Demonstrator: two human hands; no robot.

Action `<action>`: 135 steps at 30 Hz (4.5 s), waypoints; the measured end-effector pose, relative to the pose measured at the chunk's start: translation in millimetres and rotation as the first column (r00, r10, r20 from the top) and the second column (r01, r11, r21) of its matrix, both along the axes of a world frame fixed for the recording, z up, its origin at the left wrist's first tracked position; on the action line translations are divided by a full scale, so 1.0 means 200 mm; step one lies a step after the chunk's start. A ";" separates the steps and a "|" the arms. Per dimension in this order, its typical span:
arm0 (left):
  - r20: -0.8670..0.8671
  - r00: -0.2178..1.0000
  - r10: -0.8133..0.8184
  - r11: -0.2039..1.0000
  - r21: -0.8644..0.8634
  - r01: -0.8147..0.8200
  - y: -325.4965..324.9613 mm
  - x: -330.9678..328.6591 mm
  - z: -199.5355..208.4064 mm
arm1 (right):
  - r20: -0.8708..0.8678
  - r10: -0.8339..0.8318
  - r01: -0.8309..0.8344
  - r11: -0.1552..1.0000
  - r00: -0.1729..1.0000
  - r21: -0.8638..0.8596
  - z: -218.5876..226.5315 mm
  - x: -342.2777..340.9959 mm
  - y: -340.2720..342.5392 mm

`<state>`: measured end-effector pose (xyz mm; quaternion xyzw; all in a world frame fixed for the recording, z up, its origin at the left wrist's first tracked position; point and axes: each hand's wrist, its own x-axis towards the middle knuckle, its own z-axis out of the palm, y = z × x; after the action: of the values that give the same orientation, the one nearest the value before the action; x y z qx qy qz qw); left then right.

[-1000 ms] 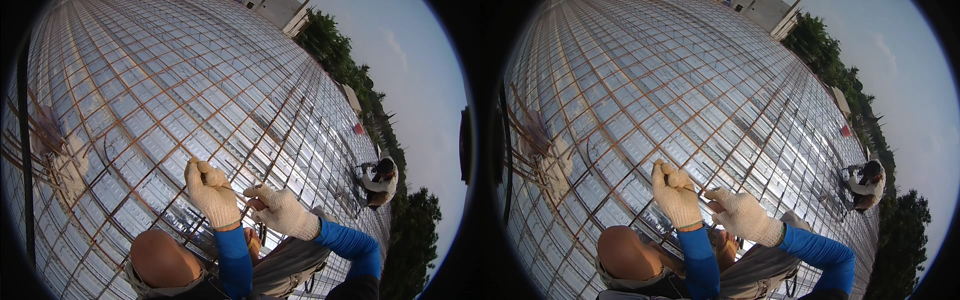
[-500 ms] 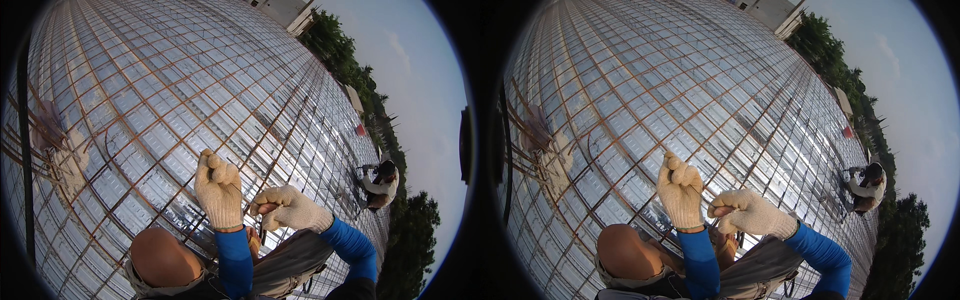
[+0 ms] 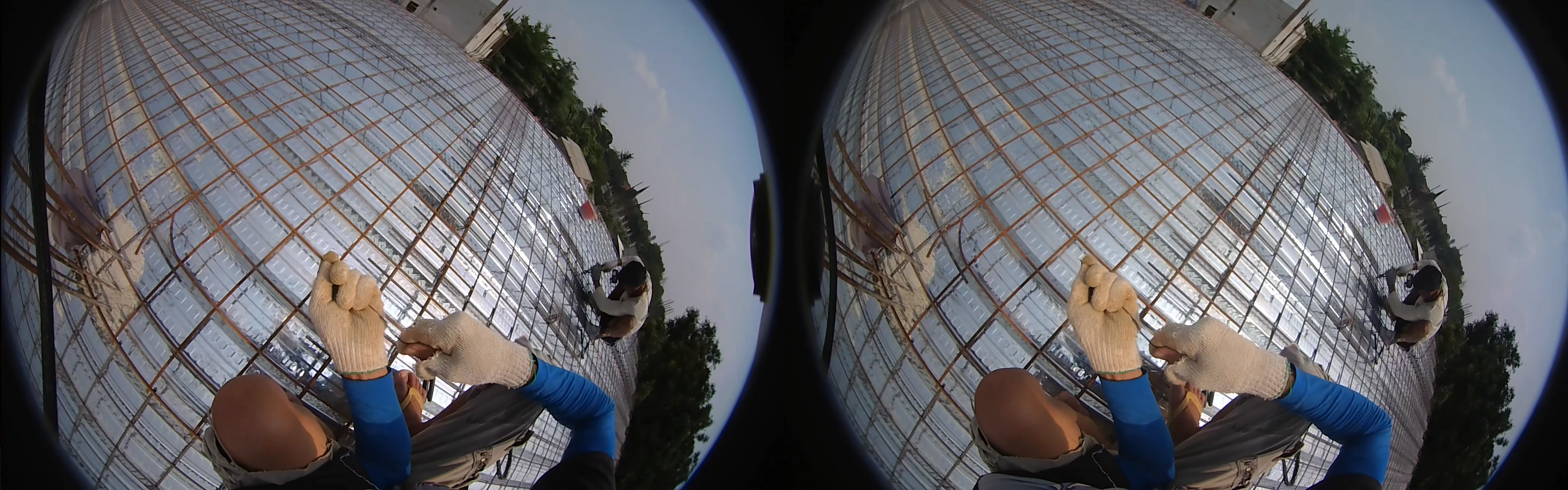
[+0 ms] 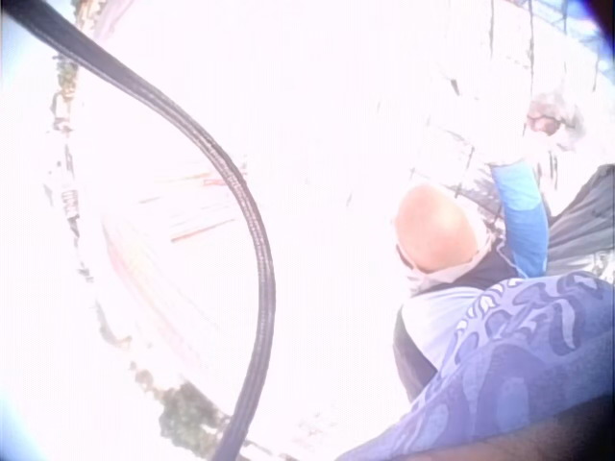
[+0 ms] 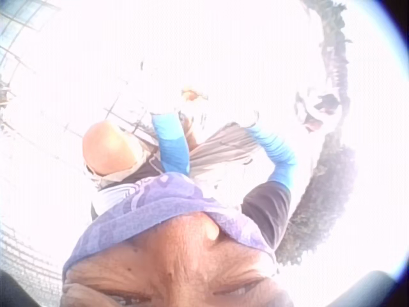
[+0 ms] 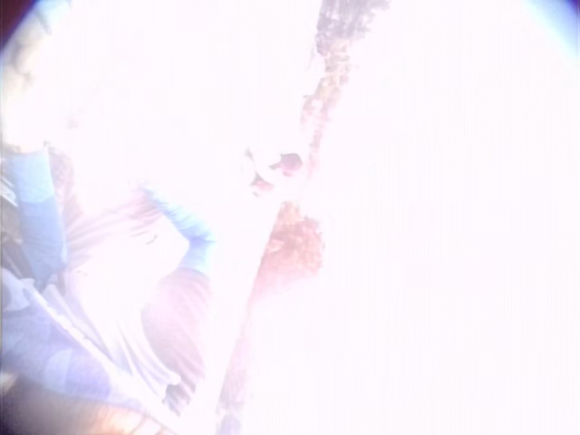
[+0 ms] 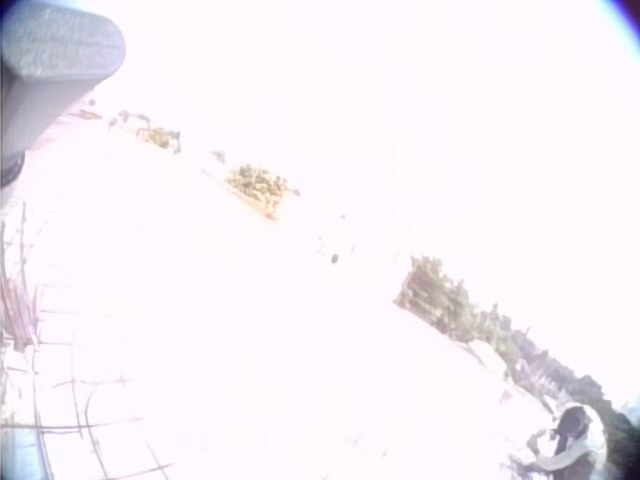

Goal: The person works on a metal scaffolding structure, using pliers to twist and secure wire ties at the joints of the metal frame. The camera is mounted facing the worker's feet and the underside of the structure, showing the repetitive process of fastening the grid.

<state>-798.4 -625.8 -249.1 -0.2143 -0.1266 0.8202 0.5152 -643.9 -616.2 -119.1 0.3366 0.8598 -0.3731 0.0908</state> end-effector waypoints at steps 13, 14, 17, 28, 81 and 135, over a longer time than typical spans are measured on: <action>-0.090 0.989 0.120 0.991 -0.043 -0.124 -0.01 0.02 0.04 | 0.029 -0.291 0.292 0.956 0.956 -0.014 -0.06 0.03 0.03; -0.101 0.988 0.113 0.992 -0.052 -0.119 -0.02 0.02 0.02 | 0.049 -0.221 0.224 0.972 0.974 -0.065 -0.03 0.02 0.03; -0.042 0.997 0.064 0.995 -0.068 -0.067 0.00 0.02 -0.02 | 0.109 -0.222 0.242 0.946 0.969 -0.217 -0.01 -0.01 0.02; 0.013 0.986 0.164 0.986 0.005 -0.164 -0.03 -0.03 0.06 | 0.082 -0.747 0.657 0.521 0.660 -0.544 -0.09 -0.01 0.04; -0.147 0.985 0.094 0.936 -0.324 -0.137 -0.02 -0.08 -0.17 | -0.085 0.033 -0.036 0.999 0.996 -0.037 -0.07 0.03 -0.06; -0.383 0.919 0.092 0.827 -0.484 -0.285 0.05 0.03 0.01 | 0.043 -0.198 0.196 0.980 0.979 0.042 -0.09 -0.02 0.00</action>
<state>-791.6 -616.3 -246.5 -0.1880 0.1759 0.8948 0.3648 -647.4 -616.9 -136.7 0.4304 0.8268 -0.3560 0.0672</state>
